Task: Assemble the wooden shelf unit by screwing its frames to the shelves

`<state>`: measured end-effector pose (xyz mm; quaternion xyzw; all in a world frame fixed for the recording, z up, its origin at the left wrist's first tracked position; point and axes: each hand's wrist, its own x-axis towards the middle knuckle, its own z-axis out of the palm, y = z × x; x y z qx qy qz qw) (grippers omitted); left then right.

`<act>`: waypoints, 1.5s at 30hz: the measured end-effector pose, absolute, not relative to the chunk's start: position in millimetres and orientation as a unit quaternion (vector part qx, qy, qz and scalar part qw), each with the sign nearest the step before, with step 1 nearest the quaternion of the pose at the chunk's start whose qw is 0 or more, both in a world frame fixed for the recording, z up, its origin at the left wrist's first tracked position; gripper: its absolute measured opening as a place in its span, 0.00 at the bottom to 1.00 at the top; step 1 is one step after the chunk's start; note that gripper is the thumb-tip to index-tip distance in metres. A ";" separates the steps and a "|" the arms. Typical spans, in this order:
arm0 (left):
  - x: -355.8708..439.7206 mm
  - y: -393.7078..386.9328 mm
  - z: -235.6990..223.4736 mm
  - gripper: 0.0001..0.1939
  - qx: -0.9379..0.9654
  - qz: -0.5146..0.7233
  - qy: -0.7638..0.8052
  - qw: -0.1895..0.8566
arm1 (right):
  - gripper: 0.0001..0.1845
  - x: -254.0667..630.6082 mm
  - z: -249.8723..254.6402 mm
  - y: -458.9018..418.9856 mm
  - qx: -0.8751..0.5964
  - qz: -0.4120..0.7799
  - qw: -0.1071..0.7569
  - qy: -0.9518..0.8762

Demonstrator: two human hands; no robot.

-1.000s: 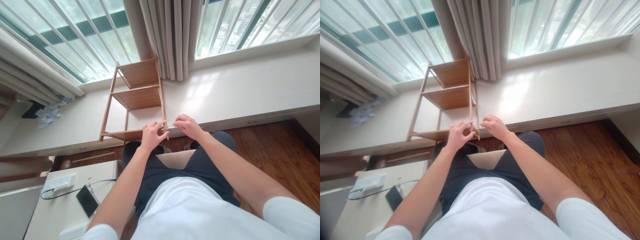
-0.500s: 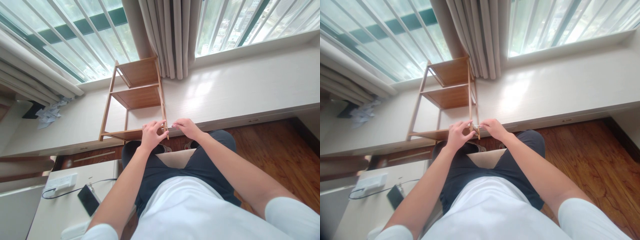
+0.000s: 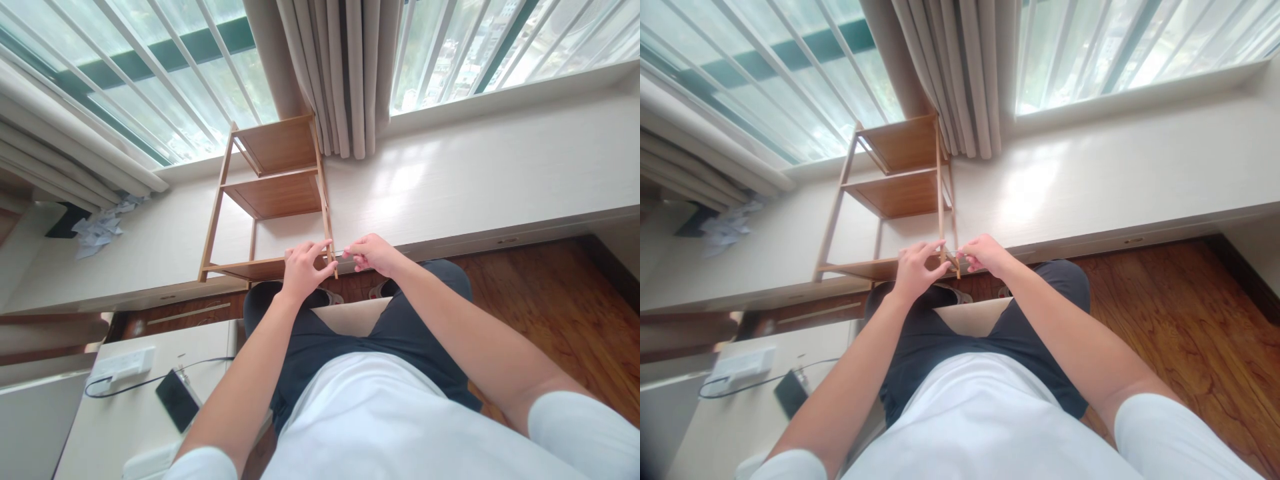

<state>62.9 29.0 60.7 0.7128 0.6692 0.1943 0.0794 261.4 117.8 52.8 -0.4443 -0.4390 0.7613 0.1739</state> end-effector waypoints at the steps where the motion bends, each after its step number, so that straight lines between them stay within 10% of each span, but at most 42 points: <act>1: 62.9 29.0 60.6 0.24 0.712 0.195 0.669 0.079 | 0.11 260.8 52.6 117.3 -0.444 0.774 0.173 -0.417; 45: 62.6 28.8 59.3 0.25 0.714 0.189 0.669 0.075 | 0.16 279.6 19.6 118.3 -0.254 0.201 0.342 -0.882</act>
